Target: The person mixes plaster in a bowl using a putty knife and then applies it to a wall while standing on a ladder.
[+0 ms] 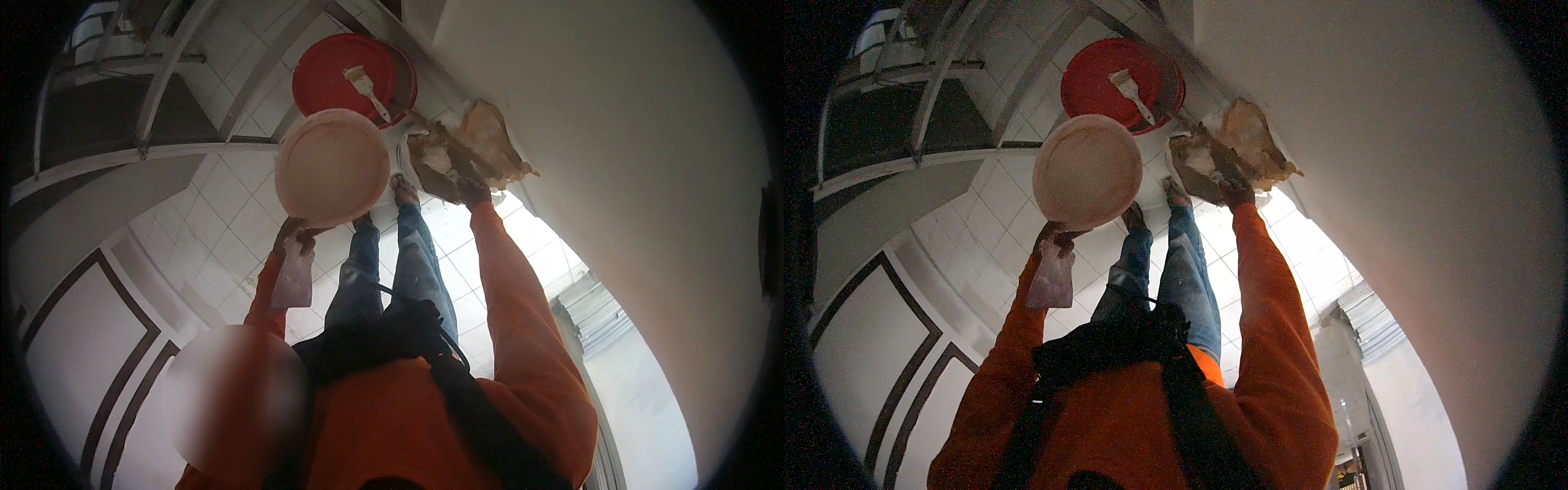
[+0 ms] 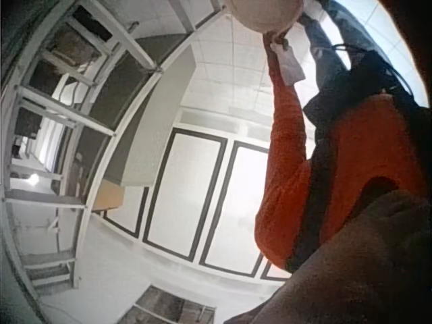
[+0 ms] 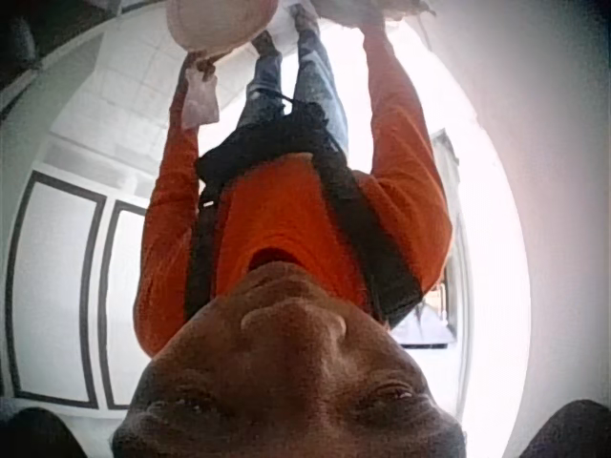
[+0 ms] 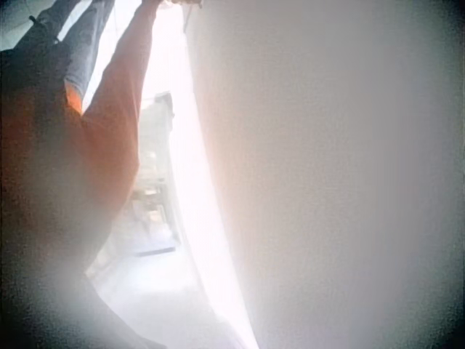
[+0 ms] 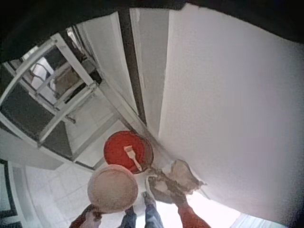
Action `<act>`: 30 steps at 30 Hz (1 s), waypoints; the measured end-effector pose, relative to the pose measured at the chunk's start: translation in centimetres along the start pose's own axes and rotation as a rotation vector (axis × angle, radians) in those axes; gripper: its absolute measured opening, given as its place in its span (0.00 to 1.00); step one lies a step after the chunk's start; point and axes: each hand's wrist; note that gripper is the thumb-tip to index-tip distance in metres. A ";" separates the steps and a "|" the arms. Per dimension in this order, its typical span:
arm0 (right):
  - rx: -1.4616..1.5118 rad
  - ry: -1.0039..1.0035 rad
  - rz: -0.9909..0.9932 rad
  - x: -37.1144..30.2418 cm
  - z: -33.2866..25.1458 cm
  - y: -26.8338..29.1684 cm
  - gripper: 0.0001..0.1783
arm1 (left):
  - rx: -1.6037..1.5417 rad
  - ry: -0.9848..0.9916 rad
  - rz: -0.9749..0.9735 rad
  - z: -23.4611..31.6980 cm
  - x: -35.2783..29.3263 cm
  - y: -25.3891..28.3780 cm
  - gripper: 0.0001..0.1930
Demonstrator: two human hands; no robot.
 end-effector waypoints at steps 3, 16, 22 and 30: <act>-0.661 0.041 -0.253 -0.5 -7.1 1.0 0.20 | 0.053 0.067 -0.004 -1.1 2.0 2.3 0.31; -0.049 -0.400 0.114 -6.3 -23.1 0.9 0.18 | 0.223 0.128 -0.013 -1.4 9.0 3.4 0.38; -0.116 -0.305 0.105 -7.1 -29.0 1.6 0.18 | 0.203 0.129 0.041 -2.7 10.1 2.1 0.36; -0.628 0.326 -0.094 -5.7 -36.5 1.8 0.13 | 0.174 0.068 -0.032 -4.9 11.1 -0.2 0.32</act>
Point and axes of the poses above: each hand's wrist, its own x-axis towards the middle knuckle, its own y-axis out of the back of the hand, z = x × y, and after that the axes turned 9 degrees about y, right-handed
